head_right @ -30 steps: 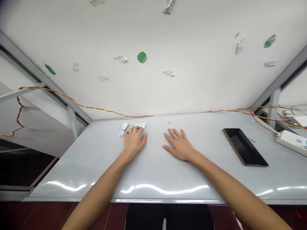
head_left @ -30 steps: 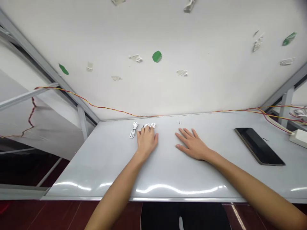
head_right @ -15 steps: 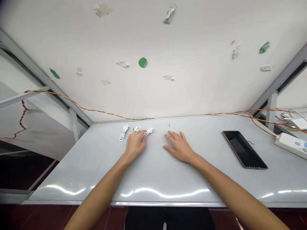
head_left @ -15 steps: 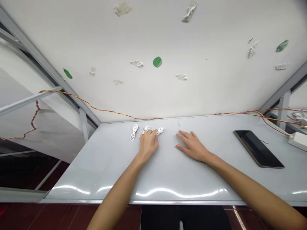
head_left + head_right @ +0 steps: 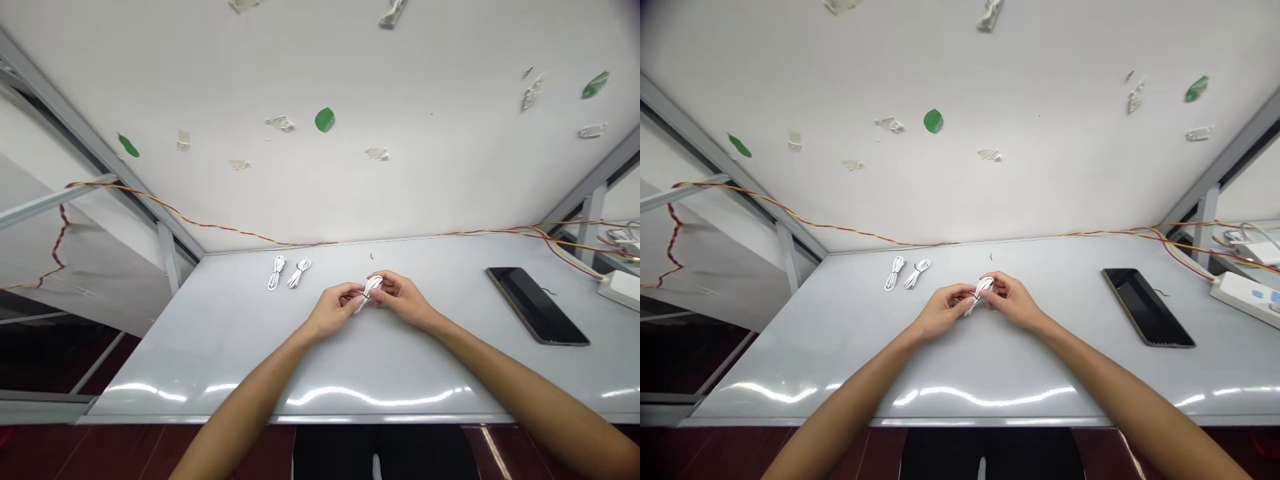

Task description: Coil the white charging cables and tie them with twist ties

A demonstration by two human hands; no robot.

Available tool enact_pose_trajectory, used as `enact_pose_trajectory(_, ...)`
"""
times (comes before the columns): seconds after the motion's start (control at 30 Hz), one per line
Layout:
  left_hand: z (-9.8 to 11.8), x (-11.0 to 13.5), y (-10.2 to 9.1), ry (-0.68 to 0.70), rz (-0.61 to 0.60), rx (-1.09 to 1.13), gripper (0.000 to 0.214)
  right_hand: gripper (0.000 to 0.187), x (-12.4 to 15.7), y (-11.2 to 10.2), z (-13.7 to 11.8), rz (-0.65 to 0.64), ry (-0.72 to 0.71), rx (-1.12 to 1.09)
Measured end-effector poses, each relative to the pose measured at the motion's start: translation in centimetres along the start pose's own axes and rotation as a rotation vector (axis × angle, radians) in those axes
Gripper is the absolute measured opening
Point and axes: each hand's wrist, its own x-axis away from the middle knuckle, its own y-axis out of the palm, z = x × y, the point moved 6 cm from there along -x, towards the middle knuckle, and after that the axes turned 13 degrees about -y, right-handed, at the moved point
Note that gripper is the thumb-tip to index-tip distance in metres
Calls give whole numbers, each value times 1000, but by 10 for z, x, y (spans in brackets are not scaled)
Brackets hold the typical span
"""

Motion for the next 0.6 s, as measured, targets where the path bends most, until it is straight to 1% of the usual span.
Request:
enact_pose_trajectory(0.07,5,3,2,52,63,-126,34,35,1,1,0,19,13,-27)
enact_pose_trajectory(0.13,11,6,1,112,145,-236,27,34,3,2,0,24,26,-17)
enact_pose_trajectory(0.2,13,8,0,140,186,-288,21,34,5,3,0,14,33,3)
enact_pose_trajectory(0.3,12,7,0,136,170,-281,21,33,6,5,-1,12,26,11)
enact_pose_trajectory(0.4,12,7,0,136,146,-277,26,32,6,6,-2,20,23,-9)
enact_pose_trajectory(0.5,13,8,0,142,169,-312,31,33,5,6,-1,31,31,-29)
enact_pose_trajectory(0.6,14,9,1,169,196,-408,34,34,4,5,0,52,39,-37)
